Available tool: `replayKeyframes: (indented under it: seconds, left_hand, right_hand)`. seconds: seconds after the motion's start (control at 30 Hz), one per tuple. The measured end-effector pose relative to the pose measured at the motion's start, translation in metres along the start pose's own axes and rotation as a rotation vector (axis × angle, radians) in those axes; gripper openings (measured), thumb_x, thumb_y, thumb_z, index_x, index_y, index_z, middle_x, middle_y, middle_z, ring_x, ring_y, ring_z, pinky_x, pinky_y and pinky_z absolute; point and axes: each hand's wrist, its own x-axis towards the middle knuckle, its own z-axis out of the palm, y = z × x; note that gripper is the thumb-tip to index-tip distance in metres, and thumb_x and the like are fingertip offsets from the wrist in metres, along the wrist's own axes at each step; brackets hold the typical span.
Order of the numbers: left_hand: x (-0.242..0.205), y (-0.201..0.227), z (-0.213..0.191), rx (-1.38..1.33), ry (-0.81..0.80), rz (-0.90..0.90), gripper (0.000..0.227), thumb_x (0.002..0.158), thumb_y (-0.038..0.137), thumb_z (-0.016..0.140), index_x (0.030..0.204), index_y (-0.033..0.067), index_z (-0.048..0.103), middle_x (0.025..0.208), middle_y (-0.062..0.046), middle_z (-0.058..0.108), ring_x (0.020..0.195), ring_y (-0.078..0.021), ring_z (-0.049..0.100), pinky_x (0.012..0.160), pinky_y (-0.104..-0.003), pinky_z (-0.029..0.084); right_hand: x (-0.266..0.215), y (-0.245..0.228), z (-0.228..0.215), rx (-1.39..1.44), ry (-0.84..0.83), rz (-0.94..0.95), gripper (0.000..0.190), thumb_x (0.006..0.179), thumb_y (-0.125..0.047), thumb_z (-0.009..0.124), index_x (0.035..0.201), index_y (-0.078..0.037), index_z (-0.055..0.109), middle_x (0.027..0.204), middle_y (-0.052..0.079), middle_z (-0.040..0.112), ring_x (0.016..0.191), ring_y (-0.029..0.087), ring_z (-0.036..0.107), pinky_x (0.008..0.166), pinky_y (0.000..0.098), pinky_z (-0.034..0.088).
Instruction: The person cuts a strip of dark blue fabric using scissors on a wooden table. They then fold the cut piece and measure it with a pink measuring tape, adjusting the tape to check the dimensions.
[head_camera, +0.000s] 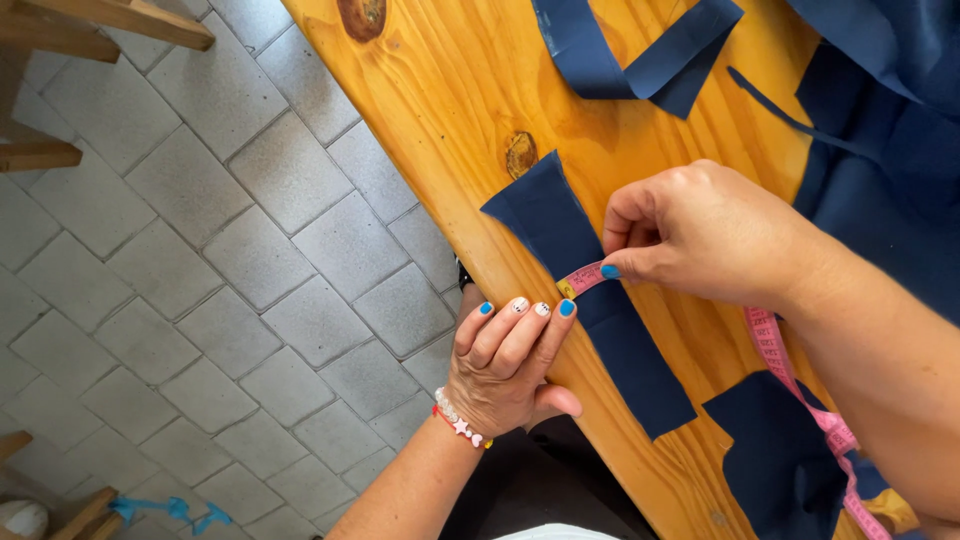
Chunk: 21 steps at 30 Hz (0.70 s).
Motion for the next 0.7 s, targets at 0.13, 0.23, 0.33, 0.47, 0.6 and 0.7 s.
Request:
replayKeyframes:
  seconds: [0.13,0.23,0.33,0.47,0.6,0.7]
  left_hand:
    - [0.0024,0.0006,-0.0019,-0.007,-0.001,-0.001,0.080,0.103,0.069,0.015,0.129,0.0202,0.074,0.129,0.004,0.057,0.124,-0.0145,0.054,0.116,-0.035,0.034]
    - [0.0026,0.0007,-0.0023,0.023,-0.023,0.006,0.083,0.102,0.071,0.012,0.131,0.0229,0.073,0.130,0.004,0.056,0.125,-0.0142,0.053,0.117,-0.036,0.033]
    - [0.0042,0.0012,-0.0040,0.027,-0.031,0.011,0.084,0.101,0.072,0.013,0.131,0.0214,0.072,0.128,0.004,0.056,0.124,-0.0136,0.053,0.116,-0.036,0.033]
    - [0.0051,0.0013,-0.0046,0.037,-0.052,0.008,0.086,0.100,0.074,0.012,0.131,0.0213,0.073,0.129,0.004,0.056,0.124,-0.0145,0.053,0.116,-0.037,0.034]
    - [0.0023,0.0016,-0.0026,0.050,-0.058,0.005,0.088,0.099,0.076,0.012,0.130,0.0222,0.074,0.129,0.004,0.054,0.124,-0.0133,0.053,0.115,-0.037,0.033]
    - [0.0019,0.0015,-0.0021,0.059,-0.057,0.004,0.088,0.099,0.076,0.012,0.132,0.0226,0.073,0.129,0.005,0.054,0.126,-0.0125,0.051,0.116,-0.036,0.033]
  right_hand:
    - [-0.0009,-0.0003,0.0004,0.028,-0.001,0.005,0.014,0.078,-0.037,0.081,0.078,-0.024,0.076,0.064,-0.009,0.076,0.060,0.010,0.066,0.066,0.0273,0.049]
    - [0.0000,-0.0001,0.0014,0.012,0.006,0.007,0.014,0.078,-0.039,0.080,0.079,-0.026,0.076,0.065,-0.010,0.077,0.061,0.009,0.068,0.066,0.0277,0.050]
    - [-0.0004,-0.0011,0.0012,-0.003,-0.001,0.027,0.015,0.079,-0.040,0.079,0.080,-0.026,0.076,0.066,-0.010,0.078,0.063,0.010,0.069,0.068,0.0279,0.051]
    - [0.0009,-0.0003,0.0023,0.001,0.004,0.036,0.011,0.078,-0.037,0.078,0.082,-0.027,0.076,0.066,-0.010,0.078,0.063,0.010,0.070,0.068,0.0282,0.051]
    - [0.0007,-0.0018,0.0021,0.011,-0.008,0.057,0.009,0.078,-0.035,0.077,0.082,-0.026,0.077,0.066,-0.010,0.079,0.063,0.010,0.071,0.069,0.0276,0.051]
    - [0.0010,-0.0015,0.0024,0.010,-0.007,0.051,0.009,0.078,-0.035,0.077,0.082,-0.026,0.077,0.068,-0.011,0.080,0.064,0.010,0.072,0.069,0.0275,0.052]
